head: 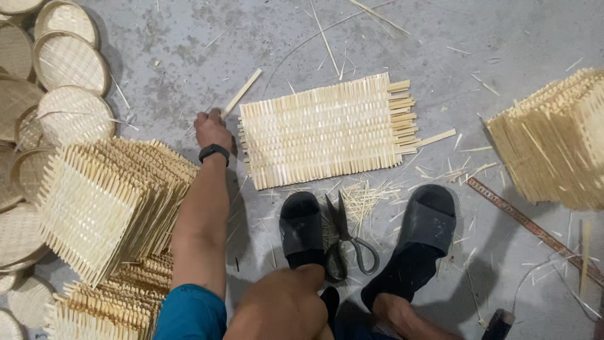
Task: The person sits on the floor and uses shears to cut rectangular bamboo mats in half. They repeatedly pick up mats, cut them, and stack the halves into separate piles.
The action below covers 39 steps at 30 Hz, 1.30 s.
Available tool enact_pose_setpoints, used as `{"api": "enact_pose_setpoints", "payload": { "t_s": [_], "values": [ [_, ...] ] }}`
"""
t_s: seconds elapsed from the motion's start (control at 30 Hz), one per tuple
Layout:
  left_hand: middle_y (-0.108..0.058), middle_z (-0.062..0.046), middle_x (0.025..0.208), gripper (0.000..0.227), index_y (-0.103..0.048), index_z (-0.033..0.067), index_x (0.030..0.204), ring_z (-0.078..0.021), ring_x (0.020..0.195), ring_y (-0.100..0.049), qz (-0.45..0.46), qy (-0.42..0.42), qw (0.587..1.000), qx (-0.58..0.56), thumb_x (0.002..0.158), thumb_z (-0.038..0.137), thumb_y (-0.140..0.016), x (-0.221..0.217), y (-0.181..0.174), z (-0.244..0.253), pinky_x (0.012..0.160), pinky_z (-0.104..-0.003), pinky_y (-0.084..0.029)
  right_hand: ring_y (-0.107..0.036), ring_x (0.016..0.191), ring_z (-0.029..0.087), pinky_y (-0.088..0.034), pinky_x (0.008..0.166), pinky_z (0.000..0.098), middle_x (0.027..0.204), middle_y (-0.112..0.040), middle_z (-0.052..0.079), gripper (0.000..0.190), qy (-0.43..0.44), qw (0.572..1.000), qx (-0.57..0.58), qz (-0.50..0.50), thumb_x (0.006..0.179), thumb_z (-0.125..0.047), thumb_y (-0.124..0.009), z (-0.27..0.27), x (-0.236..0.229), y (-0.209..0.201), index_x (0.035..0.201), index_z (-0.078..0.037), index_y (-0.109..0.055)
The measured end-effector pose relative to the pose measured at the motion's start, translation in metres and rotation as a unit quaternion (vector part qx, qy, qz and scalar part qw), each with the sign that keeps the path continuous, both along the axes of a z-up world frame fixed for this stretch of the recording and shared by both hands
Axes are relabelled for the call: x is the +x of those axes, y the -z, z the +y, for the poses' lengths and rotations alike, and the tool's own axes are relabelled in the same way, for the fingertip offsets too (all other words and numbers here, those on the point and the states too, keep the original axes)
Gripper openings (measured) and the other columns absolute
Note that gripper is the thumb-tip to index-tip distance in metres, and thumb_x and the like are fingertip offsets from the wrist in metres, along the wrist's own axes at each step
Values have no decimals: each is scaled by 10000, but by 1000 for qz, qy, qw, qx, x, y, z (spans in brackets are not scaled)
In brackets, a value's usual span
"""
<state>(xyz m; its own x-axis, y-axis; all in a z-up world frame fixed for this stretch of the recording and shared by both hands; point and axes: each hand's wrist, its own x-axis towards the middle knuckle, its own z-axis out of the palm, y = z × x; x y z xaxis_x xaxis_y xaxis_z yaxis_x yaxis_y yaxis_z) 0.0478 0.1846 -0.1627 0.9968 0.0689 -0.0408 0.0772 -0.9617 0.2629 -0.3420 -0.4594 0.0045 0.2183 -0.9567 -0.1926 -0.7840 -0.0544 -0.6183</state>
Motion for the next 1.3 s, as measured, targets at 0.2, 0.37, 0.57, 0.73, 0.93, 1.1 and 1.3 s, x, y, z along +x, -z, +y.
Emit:
{"api": "enact_pose_setpoints", "payload": {
  "t_s": [0.2, 0.37, 0.57, 0.73, 0.93, 1.1, 1.3],
  "values": [
    [-624, -157, 985, 101, -695, 71, 939, -365, 922, -605, -152, -65, 975, -148, 867, 3, -677, -6, -53, -18, 789, -470, -517, -509, 1377, 362, -384, 1138, 576, 1418, -584, 185, 451, -289, 913, -279, -75, 942, -181, -781, 72, 81, -65, 1358, -65, -651],
    [-665, -109, 936, 167, -696, 52, 959, -276, 895, -658, -80, 197, 920, -328, 851, -74, -672, -62, -144, -70, 782, -377, -531, -478, 1396, 363, -350, 1145, 587, 1420, -573, 185, 444, -643, 693, -259, -199, 928, -222, -804, 214, 207, -83, 1329, -82, -676],
    [-657, -116, 979, 238, -699, 24, 1067, -287, 928, -666, -33, 171, 923, -343, 860, 94, -794, -133, -178, -85, 811, -395, -544, -699, 967, 298, -564, 821, 435, 1020, -716, 107, 187, -669, 741, -13, -61, 981, -193, -723, 311, 216, -42, 1153, -124, -753],
    [-637, -189, 1070, 774, -530, -129, 1258, -240, 941, -655, 7, -120, 940, -319, 742, 236, -977, -142, -114, -51, 790, -357, -548, -588, 700, 177, -480, 631, 322, 788, -634, 92, 251, -517, 848, 94, -69, 981, -221, -727, 297, 175, 16, 952, 26, -693],
    [-726, -117, 951, 489, -636, -6, 1136, -170, 811, -679, 73, -230, 865, -439, 734, 145, -871, -158, -50, -45, 735, -302, -578, -441, 573, 68, -346, 499, 280, 657, -538, -13, 298, -327, 905, 271, -32, 950, -271, -743, 293, 135, 59, 843, -4, -666],
    [-699, -89, 1011, 405, -506, -14, 1154, -141, 882, -692, 17, -166, 788, -593, 826, -11, -744, -165, -66, -62, 770, -276, -581, -374, 473, 71, -270, 416, 270, 602, -450, -47, 277, -202, 865, 451, -91, 937, -267, -750, 298, 134, 59, 852, -58, -590],
    [-721, -95, 1042, 446, -467, -5, 1220, -116, 893, -670, 28, -174, 696, -696, 858, -35, -727, -171, -110, -77, 737, -250, -545, -424, 486, 98, -278, 404, 254, 634, -466, -21, 278, -138, 851, 496, -105, 929, -333, -762, 311, 144, 39, 954, -83, -643]
  ]
}}
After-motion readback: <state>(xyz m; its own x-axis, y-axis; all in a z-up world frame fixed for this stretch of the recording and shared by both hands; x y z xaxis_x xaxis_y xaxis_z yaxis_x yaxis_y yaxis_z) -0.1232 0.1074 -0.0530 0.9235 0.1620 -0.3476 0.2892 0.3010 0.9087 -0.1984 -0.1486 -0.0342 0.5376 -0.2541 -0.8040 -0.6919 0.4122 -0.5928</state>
